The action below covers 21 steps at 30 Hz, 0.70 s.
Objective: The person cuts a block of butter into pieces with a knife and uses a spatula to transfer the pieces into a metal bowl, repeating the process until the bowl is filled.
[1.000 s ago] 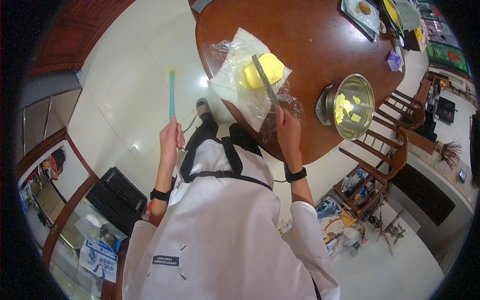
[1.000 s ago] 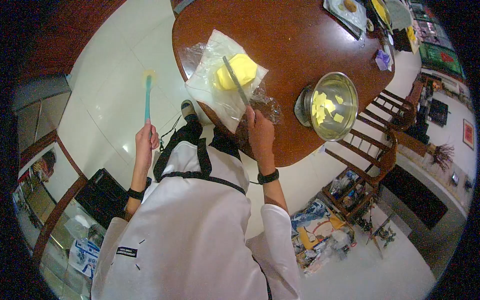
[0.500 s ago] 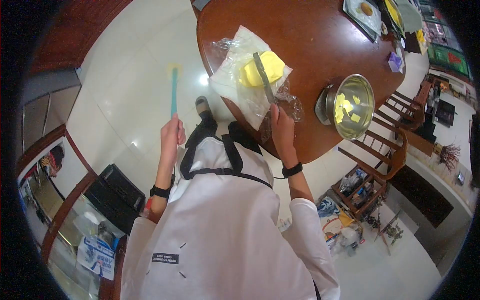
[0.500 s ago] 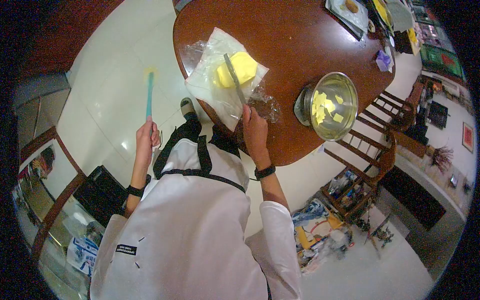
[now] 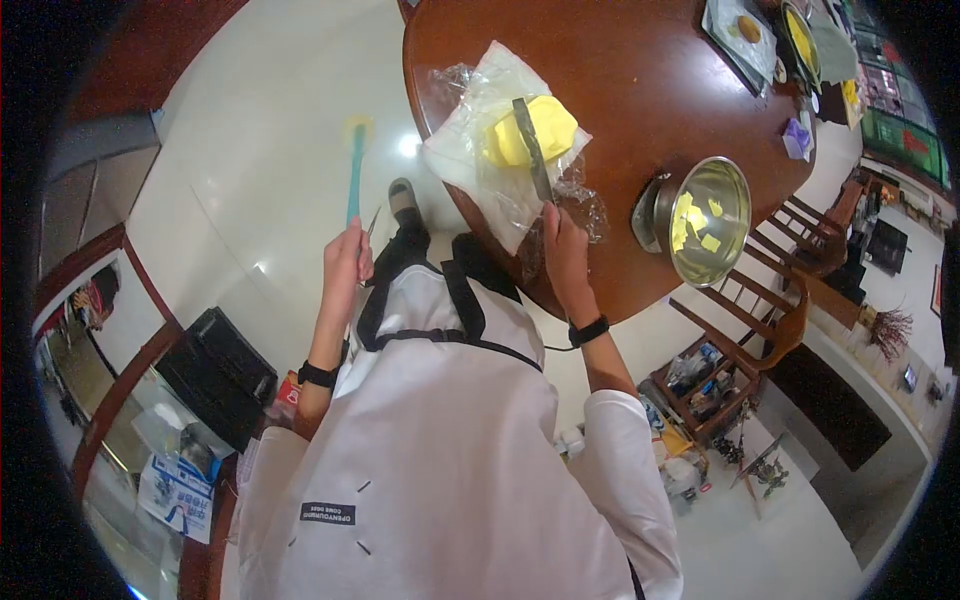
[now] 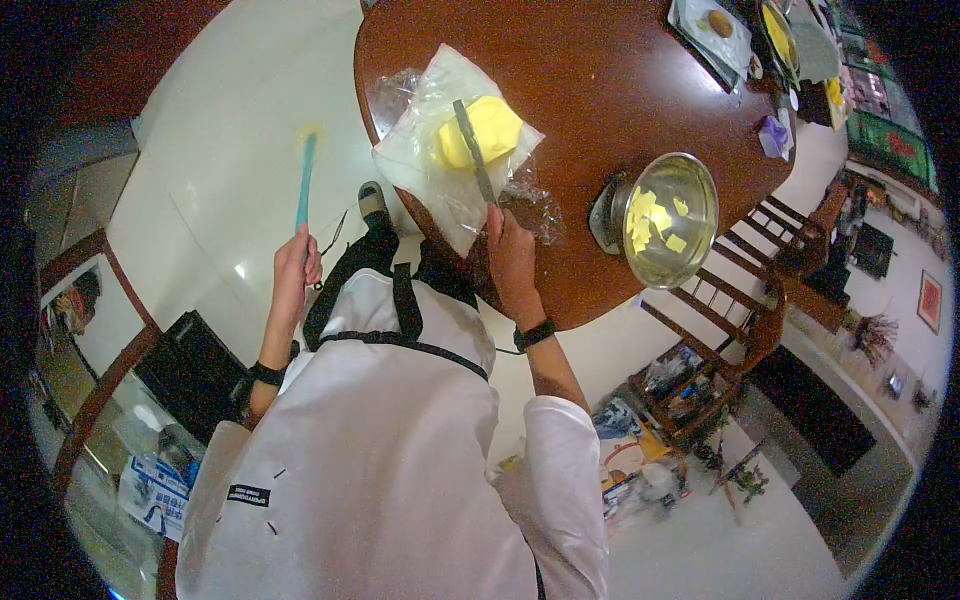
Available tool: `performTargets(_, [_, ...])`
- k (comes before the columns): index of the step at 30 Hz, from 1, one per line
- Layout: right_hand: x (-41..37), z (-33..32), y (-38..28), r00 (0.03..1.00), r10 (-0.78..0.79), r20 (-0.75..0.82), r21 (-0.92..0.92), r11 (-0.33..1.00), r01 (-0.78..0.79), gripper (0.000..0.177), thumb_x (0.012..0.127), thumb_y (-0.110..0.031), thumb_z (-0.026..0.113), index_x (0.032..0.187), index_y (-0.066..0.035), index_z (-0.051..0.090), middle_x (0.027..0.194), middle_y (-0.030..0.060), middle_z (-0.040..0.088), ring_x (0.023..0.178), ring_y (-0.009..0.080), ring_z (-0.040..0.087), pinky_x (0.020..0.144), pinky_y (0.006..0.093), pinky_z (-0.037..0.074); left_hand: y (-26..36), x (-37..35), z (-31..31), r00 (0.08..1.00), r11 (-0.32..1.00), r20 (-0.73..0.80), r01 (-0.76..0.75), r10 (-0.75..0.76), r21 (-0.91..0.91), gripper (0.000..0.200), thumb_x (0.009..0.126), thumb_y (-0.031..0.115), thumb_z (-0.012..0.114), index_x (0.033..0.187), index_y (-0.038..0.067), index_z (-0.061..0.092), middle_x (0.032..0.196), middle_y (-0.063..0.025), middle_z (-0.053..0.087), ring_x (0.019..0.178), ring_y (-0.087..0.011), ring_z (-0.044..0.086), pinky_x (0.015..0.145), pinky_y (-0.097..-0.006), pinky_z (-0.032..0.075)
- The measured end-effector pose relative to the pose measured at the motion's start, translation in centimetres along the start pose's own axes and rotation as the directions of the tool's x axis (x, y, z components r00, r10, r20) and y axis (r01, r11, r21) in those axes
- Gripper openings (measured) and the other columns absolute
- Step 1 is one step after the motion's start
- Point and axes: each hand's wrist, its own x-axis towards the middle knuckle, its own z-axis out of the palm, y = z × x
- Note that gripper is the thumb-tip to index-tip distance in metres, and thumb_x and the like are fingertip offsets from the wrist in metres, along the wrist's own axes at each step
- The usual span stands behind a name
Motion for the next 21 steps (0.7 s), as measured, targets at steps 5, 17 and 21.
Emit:
performTargets(5, [0.3,0.3,0.9,0.999,-0.05,0.001,0.034,0.998,0.05,0.034,0.101,-0.024,0.049,0.089,0.004,0.062,0.073,0.0294,0.058,0.069,0.047,0.06,0.054,0.0505,0.043,0.2,-0.3,0.8,1.0,0.999,-0.016,0.018,-0.018,0.044,0.043,0.102,0.04,0.047,0.071,0.01,0.047,0.053,0.0053,0.036,0.043,-0.0052,0.033,0.043,-0.0224,0.027])
performTargets(17, [0.8,0.0,1.4,0.992,-0.11,0.055,0.012,0.994,0.109,0.032,0.101,-0.021,0.05,0.085,0.006,0.059,0.072,0.0293,0.057,0.067,0.0472,0.058,0.053,0.0498,0.041,-0.7,-0.5,2.0,0.967,0.974,0.202,0.12,-0.158,0.191,0.044,0.1,0.043,0.05,0.07,0.011,0.049,0.053,0.0069,0.038,0.044,-0.0037,0.033,0.042,-0.0212,0.025])
performTargets(21, [1.0,0.2,1.9,0.992,-0.091,0.086,0.014,0.996,0.09,0.03,0.101,-0.019,0.05,0.089,0.006,0.061,0.075,0.0295,0.058,0.07,0.0471,0.059,0.053,0.0501,0.042,-0.9,-0.6,2.2,0.958,0.965,0.241,0.094,-0.154,0.246,0.047,0.1,0.045,0.049,0.068,0.011,0.049,0.052,0.007,0.037,0.044,-0.0038,0.033,0.043,-0.0209,0.025])
